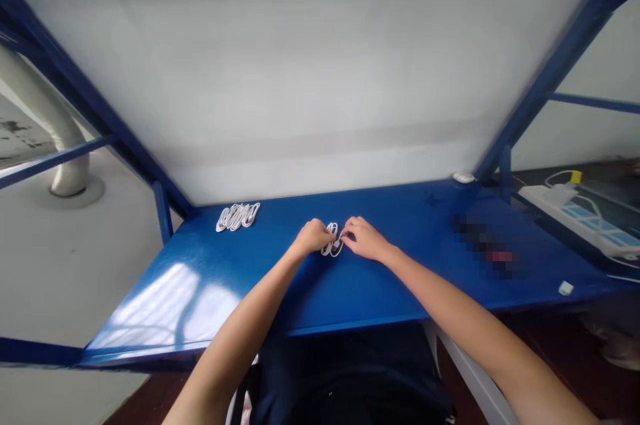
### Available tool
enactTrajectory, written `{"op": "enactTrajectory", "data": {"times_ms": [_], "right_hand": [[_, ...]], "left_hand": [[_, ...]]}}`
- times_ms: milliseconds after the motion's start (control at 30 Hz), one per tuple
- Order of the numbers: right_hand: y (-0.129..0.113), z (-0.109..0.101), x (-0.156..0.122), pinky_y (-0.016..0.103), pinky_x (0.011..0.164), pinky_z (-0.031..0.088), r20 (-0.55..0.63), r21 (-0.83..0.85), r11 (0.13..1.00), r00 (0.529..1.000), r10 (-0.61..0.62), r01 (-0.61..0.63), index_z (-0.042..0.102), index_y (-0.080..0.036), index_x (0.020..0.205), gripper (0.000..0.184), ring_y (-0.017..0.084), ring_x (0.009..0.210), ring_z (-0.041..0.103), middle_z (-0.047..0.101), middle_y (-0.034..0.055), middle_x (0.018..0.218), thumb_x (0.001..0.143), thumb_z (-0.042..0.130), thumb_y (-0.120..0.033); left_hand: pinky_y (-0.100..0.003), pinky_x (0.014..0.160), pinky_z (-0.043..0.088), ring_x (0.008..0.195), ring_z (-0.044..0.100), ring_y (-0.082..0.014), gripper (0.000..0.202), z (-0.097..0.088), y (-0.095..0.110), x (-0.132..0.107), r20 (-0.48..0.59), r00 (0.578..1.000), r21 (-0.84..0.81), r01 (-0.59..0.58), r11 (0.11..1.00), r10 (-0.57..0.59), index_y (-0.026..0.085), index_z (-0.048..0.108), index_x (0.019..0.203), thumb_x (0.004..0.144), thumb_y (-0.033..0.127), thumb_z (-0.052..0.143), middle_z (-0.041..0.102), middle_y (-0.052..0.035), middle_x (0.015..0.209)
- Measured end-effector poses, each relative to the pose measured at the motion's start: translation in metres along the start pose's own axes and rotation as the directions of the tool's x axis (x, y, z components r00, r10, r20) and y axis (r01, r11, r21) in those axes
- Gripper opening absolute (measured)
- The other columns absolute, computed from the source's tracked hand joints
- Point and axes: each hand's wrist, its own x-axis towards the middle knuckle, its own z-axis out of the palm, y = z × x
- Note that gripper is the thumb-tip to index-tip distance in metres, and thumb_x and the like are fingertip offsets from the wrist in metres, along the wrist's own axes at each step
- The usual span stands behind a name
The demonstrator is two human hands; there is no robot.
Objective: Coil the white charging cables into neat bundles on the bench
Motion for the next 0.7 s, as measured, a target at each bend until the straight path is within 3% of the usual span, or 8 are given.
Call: {"op": "enactTrajectory", "data": {"times_ms": [133, 200, 267, 333, 500, 700], "right_hand": [[0.0011, 0.0016, 0.0003, 0.036, 0.090, 0.041, -0.008, -0.008, 1.000, 1.000, -0.003, 0.003, 0.069, -0.018, 0.087, 0.013, 0.019, 0.090, 0.054, 0.060, 0.0069, 0.093, 0.086, 0.058, -0.026], [0.0007, 0.0017, 0.0005, 0.036, 0.089, 0.041, -0.006, -0.013, 1.000, 1.000, -0.005, 0.005, 0.069, -0.018, 0.087, 0.013, 0.020, 0.090, 0.054, 0.060, 0.0071, 0.093, 0.086, 0.059, -0.027], [0.0001, 0.0014, 0.0005, 0.036, 0.088, 0.042, -0.003, -0.015, 1.000, 1.000, -0.002, 0.002, 0.070, -0.019, 0.087, 0.014, 0.020, 0.090, 0.054, 0.060, 0.0073, 0.093, 0.087, 0.059, -0.027], [-0.0004, 0.0011, 0.0005, 0.036, 0.088, 0.042, -0.001, -0.012, 1.000, 1.000, 0.004, -0.004, 0.070, -0.018, 0.087, 0.014, 0.020, 0.089, 0.054, 0.060, 0.0075, 0.093, 0.087, 0.059, -0.028], [-0.0004, 0.0015, 0.0003, 0.035, 0.088, 0.042, -0.008, -0.015, 1.000, 1.000, -0.008, 0.008, 0.070, -0.018, 0.088, 0.014, 0.019, 0.088, 0.054, 0.060, 0.0072, 0.093, 0.087, 0.059, -0.027], [-0.0003, 0.0020, 0.0005, 0.034, 0.085, 0.041, -0.011, -0.029, 1.000, 1.000, -0.002, 0.002, 0.070, -0.018, 0.087, 0.015, 0.019, 0.087, 0.053, 0.060, 0.0071, 0.093, 0.087, 0.059, -0.028]], "left_hand": [[-0.020, 0.045, 0.027, 0.050, 0.047, -0.0099, 0.019, -0.0017, -0.0039, 0.0004, 0.025, 0.999, -0.058, -0.031, 0.998, 0.033, 0.011, 0.064, 0.059, 0.069, 0.025, 0.056, 0.051, 0.0007, 0.047], [-0.019, 0.046, 0.029, 0.051, 0.049, -0.0100, 0.015, -0.0007, -0.0061, 0.0008, 0.002, 0.999, -0.091, -0.040, 0.995, 0.040, 0.011, 0.066, 0.072, 0.068, 0.021, 0.057, 0.055, 0.0012, 0.052], [-0.018, 0.047, 0.032, 0.052, 0.050, -0.0097, 0.026, 0.0002, -0.0077, 0.0010, -0.019, 0.998, -0.138, -0.055, 0.989, 0.053, 0.012, 0.064, 0.092, 0.068, 0.017, 0.056, 0.060, 0.0020, 0.058], [-0.018, 0.048, 0.034, 0.052, 0.051, -0.0095, 0.031, -0.0002, -0.0081, 0.0011, -0.009, 0.996, -0.157, -0.085, 0.984, 0.085, 0.014, 0.062, 0.099, 0.069, 0.014, 0.054, 0.062, 0.0021, 0.062], [-0.019, 0.051, 0.036, 0.056, 0.056, -0.0119, 0.015, -0.0068, -0.0050, 0.0021, 0.053, 0.995, -0.044, -0.087, 0.995, 0.090, 0.015, 0.067, 0.075, 0.070, 0.015, 0.053, 0.066, -0.0023, 0.064], [-0.022, 0.054, 0.036, 0.065, 0.061, -0.0162, 0.019, -0.0080, -0.0033, 0.0031, 0.016, 0.999, 0.049, -0.047, 0.998, 0.046, 0.016, 0.069, 0.067, 0.074, 0.030, 0.057, 0.068, -0.0057, 0.067]]}}
